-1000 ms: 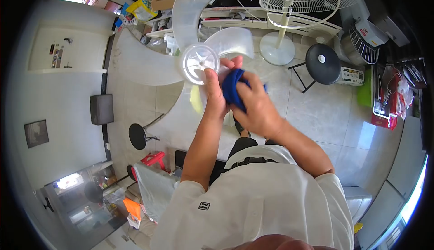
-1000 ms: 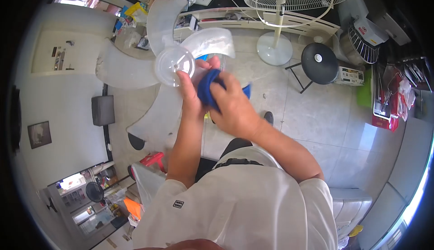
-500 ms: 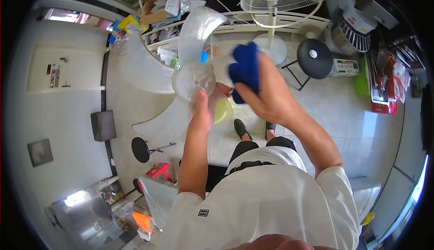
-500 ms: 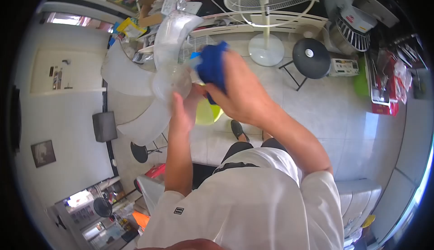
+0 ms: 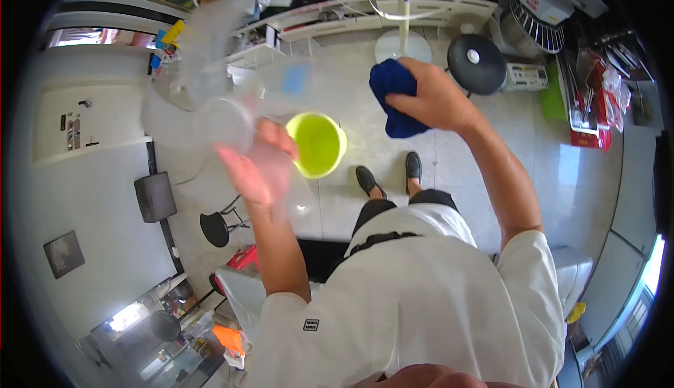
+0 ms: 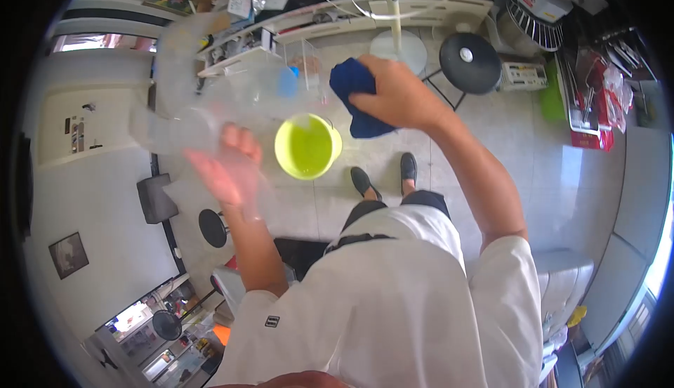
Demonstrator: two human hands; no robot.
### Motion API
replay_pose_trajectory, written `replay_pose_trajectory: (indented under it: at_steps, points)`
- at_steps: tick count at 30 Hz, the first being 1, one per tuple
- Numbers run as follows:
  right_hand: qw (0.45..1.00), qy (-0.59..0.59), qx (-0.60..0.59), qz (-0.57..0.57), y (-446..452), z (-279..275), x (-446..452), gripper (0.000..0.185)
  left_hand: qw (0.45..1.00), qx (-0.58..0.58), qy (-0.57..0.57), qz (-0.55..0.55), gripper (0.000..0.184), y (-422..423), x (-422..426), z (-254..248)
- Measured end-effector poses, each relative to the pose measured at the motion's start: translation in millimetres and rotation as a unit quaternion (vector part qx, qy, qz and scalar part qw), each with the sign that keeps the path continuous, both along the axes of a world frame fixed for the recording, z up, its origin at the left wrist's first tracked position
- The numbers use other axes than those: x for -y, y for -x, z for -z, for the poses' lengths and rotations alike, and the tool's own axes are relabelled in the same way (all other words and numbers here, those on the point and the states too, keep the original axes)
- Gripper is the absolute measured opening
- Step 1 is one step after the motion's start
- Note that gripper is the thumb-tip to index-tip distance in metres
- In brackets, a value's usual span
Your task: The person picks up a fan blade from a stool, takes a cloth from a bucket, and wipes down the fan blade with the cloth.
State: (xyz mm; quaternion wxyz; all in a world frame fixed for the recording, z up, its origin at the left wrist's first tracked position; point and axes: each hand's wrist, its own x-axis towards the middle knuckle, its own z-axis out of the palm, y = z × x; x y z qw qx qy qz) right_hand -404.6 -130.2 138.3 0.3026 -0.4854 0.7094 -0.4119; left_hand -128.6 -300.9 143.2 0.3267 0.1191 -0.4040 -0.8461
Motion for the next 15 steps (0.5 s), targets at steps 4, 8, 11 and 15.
replay_pose_trajectory:
  at_steps: [4,8,11,15]
  points:
    - [0.911,0.104,0.379,0.127,3.2,27.3,-18.3,0.040,0.996,0.066,0.039,-0.039,0.101,7.5,-1.0,-13.8]
    - [0.854,0.203,0.469,0.095,4.3,5.8,-16.2,0.050,0.989,0.118,0.086,0.016,0.099,22.1,-13.2,2.6]
    - [0.948,0.118,0.293,0.040,-4.3,3.9,-3.5,0.048,0.987,0.123,0.088,0.048,0.097,39.3,-27.9,7.9]
    - [0.977,0.086,0.188,0.059,-0.5,10.1,4.3,0.044,0.982,0.128,0.116,0.076,0.096,48.4,-29.3,6.4]
